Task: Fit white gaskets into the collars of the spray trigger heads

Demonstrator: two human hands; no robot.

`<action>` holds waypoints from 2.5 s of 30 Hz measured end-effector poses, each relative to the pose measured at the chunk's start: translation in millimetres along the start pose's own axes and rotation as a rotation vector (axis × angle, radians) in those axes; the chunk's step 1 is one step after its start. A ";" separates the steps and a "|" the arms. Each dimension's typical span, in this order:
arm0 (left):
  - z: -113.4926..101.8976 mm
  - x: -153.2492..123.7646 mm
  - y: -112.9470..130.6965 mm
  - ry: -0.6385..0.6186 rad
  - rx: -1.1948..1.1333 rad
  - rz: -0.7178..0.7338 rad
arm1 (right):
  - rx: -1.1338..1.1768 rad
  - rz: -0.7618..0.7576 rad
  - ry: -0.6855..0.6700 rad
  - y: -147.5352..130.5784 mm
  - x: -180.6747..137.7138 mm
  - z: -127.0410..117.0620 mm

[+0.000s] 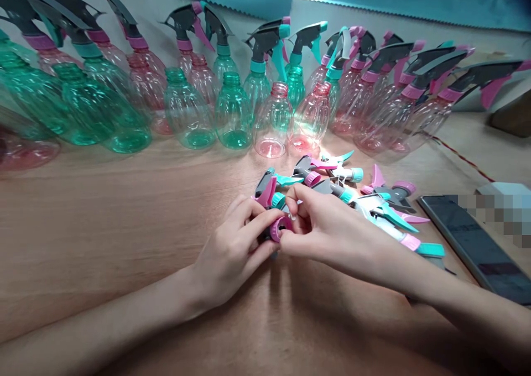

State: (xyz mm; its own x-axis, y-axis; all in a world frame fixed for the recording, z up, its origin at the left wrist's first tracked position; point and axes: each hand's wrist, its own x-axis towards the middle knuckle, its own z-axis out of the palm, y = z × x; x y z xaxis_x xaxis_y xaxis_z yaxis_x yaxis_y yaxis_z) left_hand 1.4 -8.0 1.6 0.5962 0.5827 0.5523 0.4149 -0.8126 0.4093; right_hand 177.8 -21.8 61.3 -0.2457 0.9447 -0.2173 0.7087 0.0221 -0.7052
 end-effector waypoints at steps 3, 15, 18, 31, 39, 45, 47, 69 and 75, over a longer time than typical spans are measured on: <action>1.0 0.4 1.5 0.016 0.019 0.016 | -0.047 -0.045 0.049 1.7 -2.4 5.1; 2.9 -1.3 -0.6 -0.010 0.008 0.021 | -0.151 -0.075 0.113 -1.1 -4.8 14.2; 3.0 -0.7 -0.2 -0.009 0.020 0.012 | -0.160 -0.058 0.095 1.1 -3.0 13.7; 3.2 -0.3 0.5 -0.019 0.047 -0.013 | -0.812 -0.274 0.321 5.3 -19.1 23.9; 2.4 -1.4 -0.2 -0.018 0.056 -0.032 | -0.996 -0.326 0.077 -1.4 -18.7 26.7; -1.6 -0.4 1.7 -0.056 -0.006 -0.092 | -0.677 -0.319 0.037 8.8 -10.0 17.1; -2.9 0.5 2.1 -0.052 -0.035 -0.096 | -0.551 -0.356 -0.016 11.4 -9.0 6.7; -7.7 2.5 0.2 0.027 -0.181 -0.136 | 0.030 -0.253 -0.380 4.9 0.4 -30.1; -7.2 2.2 0.2 0.014 -0.185 -0.118 | -0.176 -0.191 -0.250 10.5 2.2 -33.9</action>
State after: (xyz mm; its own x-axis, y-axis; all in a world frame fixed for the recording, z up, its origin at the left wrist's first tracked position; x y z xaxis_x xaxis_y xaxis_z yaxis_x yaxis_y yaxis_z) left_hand -2.1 -6.7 8.1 0.5408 0.6745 0.5025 0.3467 -0.7231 0.5974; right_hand 207.1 -8.4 76.4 -0.5239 0.8090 -0.2666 0.7318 0.2673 -0.6269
